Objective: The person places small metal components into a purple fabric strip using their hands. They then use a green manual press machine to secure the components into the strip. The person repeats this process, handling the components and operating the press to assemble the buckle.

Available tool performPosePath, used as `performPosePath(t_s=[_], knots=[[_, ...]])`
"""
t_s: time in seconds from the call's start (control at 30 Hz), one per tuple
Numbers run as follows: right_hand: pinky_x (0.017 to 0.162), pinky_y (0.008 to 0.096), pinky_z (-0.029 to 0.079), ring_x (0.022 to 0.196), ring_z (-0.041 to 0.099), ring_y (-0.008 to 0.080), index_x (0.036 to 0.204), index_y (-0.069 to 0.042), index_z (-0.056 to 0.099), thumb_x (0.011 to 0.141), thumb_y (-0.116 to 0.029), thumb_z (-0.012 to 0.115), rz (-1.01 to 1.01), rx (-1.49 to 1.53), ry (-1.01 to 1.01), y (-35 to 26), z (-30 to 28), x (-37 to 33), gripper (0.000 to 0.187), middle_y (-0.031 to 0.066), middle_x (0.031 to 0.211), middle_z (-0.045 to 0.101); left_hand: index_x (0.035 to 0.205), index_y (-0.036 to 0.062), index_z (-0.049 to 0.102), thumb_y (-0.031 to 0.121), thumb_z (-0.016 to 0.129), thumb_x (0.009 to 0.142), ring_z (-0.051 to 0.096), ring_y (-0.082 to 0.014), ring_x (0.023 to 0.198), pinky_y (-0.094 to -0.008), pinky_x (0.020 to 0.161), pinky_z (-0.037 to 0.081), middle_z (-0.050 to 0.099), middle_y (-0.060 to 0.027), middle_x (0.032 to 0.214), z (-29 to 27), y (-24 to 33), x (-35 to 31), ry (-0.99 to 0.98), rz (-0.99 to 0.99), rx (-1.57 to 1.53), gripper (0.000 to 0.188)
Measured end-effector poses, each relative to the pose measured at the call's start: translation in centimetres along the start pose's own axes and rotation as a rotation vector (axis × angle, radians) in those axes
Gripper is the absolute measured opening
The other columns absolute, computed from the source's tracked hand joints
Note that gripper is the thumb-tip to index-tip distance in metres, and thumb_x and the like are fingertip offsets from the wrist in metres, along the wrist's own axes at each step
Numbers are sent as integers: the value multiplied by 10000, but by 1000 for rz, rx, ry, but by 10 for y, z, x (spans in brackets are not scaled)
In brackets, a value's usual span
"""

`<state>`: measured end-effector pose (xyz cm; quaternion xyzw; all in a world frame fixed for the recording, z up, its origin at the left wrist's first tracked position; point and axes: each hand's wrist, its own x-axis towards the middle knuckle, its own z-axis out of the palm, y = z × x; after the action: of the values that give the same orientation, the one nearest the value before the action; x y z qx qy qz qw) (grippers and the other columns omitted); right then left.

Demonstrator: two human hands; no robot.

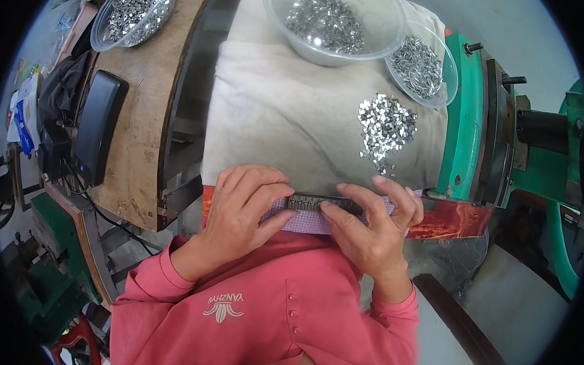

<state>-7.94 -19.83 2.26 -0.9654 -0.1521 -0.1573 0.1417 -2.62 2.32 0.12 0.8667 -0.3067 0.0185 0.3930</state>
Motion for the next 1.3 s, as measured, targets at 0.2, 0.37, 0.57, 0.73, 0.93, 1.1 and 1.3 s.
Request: performPosePath(t_s=[0.2,0.37,0.57,0.73,0.93,1.1,1.3], knots=[[1107,417,178,1207,496,178,828,-258,733,814,-276,709,-55,-105,36,-5,2,2,33,-109,1086,696,938,104,669,153,863,650,635,-279,997,-400,862,425,659,-67,1055,-1,-4,-1,-19,31,-8,351],[1111,418,173,1208,506,168,811,-260,719,814,-270,708,-16,-81,45,-7,2,2,15,-115,1085,697,899,110,672,149,859,646,636,-277,993,-397,860,424,658,-60,1047,1,-6,-1,-22,59,-10,317],[1110,422,177,1188,526,172,793,-251,697,818,-258,705,-96,-185,49,-11,6,7,27,-116,1087,689,942,90,671,158,860,648,631,-277,996,-399,854,429,656,-67,1046,1,-4,3,-23,30,-18,356],[1093,431,193,1203,508,187,802,-247,711,787,-277,749,-10,-63,17,-6,-2,6,50,-100,1090,684,985,76,683,161,864,643,625,-283,1002,-398,856,438,653,-78,1051,0,-4,2,-37,29,-15,397],[1047,445,228,1245,428,259,948,-240,778,702,-330,846,190,32,-69,16,-17,-14,271,-59,1121,673,955,69,690,135,858,637,625,-291,1002,-400,854,445,651,-78,1048,-2,-6,3,-60,68,15,366],[1038,434,243,1247,424,265,954,-229,782,694,-323,854,233,46,-87,20,-12,-24,286,-54,1135,665,947,68,690,136,854,634,633,-281,992,-402,857,445,652,-72,1038,-3,-6,6,-74,98,31,360],[1033,428,247,1239,447,235,913,-240,771,694,-306,852,187,43,-13,23,-8,-21,242,-86,1104,668,950,75,689,138,815,687,625,-233,1004,-391,883,431,647,-41,1047,-8,-5,12,-43,181,112,298]])
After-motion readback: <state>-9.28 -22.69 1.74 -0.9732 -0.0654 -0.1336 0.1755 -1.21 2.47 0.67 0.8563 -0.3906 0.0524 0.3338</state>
